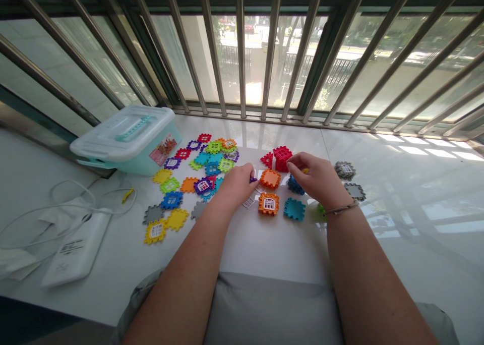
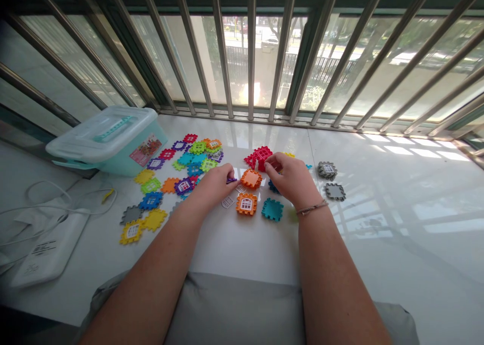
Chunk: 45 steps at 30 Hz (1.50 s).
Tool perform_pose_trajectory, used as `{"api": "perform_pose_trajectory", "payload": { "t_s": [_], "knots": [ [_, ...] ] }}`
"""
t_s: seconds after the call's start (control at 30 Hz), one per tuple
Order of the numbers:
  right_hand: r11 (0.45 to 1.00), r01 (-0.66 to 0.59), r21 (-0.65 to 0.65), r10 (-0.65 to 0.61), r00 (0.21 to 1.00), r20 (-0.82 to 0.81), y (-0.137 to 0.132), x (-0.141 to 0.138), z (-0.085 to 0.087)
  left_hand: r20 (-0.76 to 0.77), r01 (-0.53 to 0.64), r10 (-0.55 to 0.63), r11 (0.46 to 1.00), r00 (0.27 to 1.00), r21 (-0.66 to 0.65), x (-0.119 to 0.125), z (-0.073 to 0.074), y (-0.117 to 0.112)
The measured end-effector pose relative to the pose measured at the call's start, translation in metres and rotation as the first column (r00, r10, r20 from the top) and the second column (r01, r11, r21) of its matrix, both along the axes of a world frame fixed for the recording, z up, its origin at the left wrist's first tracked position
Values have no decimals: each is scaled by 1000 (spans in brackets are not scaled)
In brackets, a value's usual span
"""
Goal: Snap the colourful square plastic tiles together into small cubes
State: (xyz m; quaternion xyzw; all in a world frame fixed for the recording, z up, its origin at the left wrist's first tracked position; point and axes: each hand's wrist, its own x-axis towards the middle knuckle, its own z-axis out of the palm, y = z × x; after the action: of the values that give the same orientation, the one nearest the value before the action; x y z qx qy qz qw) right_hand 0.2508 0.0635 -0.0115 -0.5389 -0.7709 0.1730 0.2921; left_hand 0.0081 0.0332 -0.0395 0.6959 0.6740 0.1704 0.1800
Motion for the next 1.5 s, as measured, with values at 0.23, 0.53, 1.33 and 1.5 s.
{"api": "perform_pose_trajectory", "payload": {
  "t_s": [0.23,0.53,1.33,1.5],
  "knots": [
    [1000,-9,2,9,1000,-4,-1,0,2,-18,-32,33,999,999,36,-4,0,1],
    [1000,8,-11,-8,1000,7,-2,-1,4,-34,-101,106,986,994,135,-5,2,3],
    [998,-14,64,15,1000,-22,-4,-4,6,-30,-127,134,977,991,170,-4,15,-2],
    [992,-86,93,89,995,-38,-9,-13,9,79,-77,62,976,995,202,-2,17,-4]
  ]
}}
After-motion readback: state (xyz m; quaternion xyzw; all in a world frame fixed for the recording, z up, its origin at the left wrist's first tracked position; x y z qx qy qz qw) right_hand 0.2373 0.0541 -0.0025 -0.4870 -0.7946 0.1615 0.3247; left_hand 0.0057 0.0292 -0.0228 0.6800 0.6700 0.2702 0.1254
